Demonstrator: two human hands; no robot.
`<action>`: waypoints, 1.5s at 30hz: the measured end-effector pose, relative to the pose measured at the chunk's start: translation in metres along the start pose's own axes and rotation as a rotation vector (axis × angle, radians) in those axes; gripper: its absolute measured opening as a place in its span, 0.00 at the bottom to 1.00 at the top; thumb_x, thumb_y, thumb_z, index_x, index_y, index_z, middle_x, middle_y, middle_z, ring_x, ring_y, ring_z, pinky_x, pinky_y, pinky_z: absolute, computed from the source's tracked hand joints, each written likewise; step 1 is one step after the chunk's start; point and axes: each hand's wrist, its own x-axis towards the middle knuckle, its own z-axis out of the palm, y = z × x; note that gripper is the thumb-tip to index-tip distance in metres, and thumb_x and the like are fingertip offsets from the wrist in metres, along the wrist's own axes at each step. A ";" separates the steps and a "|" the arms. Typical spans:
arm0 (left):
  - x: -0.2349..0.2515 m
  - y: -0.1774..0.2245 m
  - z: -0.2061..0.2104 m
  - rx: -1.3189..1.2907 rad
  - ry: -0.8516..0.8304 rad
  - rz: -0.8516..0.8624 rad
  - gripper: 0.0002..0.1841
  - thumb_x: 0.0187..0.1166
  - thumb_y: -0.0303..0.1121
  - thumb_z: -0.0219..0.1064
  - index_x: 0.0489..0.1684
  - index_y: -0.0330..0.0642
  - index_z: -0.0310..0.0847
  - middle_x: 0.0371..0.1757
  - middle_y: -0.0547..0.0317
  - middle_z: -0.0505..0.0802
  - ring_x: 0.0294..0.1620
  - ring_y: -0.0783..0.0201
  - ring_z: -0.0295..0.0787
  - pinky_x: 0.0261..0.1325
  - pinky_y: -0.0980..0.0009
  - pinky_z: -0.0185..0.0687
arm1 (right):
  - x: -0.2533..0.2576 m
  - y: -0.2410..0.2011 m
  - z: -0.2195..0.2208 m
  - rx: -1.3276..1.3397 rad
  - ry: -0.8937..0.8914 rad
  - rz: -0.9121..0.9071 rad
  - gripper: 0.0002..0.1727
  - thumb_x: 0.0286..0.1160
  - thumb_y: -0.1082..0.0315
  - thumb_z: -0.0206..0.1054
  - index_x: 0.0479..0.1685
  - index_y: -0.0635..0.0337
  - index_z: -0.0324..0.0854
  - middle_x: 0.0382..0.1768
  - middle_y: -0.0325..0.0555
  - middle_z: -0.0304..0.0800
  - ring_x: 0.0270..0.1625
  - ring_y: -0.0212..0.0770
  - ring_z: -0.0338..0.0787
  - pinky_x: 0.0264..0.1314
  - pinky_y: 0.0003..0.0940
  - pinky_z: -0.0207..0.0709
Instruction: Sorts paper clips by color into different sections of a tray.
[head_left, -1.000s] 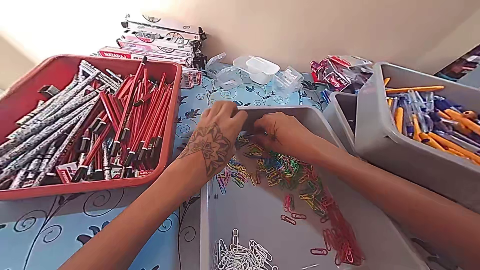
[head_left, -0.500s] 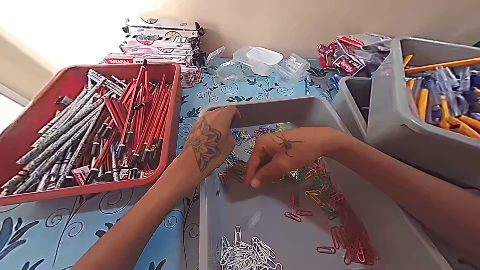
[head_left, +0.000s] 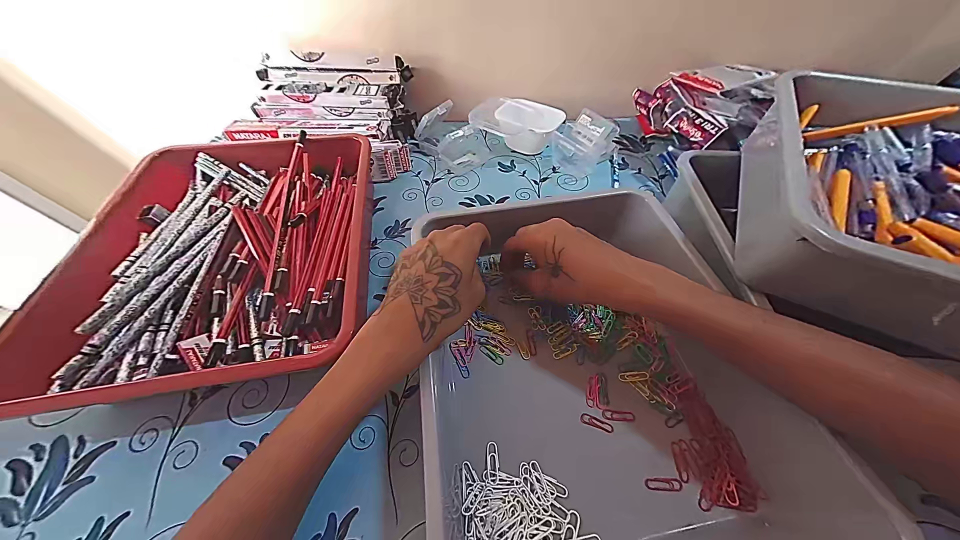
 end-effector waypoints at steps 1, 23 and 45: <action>0.000 0.001 0.000 0.001 0.000 -0.003 0.12 0.76 0.18 0.60 0.50 0.35 0.85 0.41 0.44 0.91 0.42 0.43 0.90 0.40 0.44 0.80 | 0.000 0.002 -0.002 0.017 0.001 -0.019 0.07 0.78 0.73 0.66 0.44 0.65 0.89 0.42 0.53 0.91 0.48 0.49 0.90 0.50 0.52 0.81; 0.014 -0.009 0.004 0.152 -0.171 0.098 0.13 0.86 0.29 0.60 0.59 0.39 0.89 0.46 0.42 0.93 0.50 0.40 0.91 0.49 0.42 0.80 | -0.013 0.002 -0.027 -0.143 -0.237 0.183 0.31 0.73 0.51 0.77 0.69 0.62 0.81 0.58 0.59 0.85 0.63 0.57 0.85 0.64 0.58 0.75; 0.007 -0.017 0.009 0.235 -0.149 0.224 0.14 0.77 0.28 0.69 0.58 0.36 0.82 0.40 0.47 0.86 0.37 0.47 0.89 0.35 0.51 0.82 | -0.020 -0.010 -0.037 0.268 0.039 0.020 0.18 0.79 0.76 0.68 0.67 0.63 0.79 0.55 0.49 0.90 0.47 0.30 0.92 0.53 0.23 0.85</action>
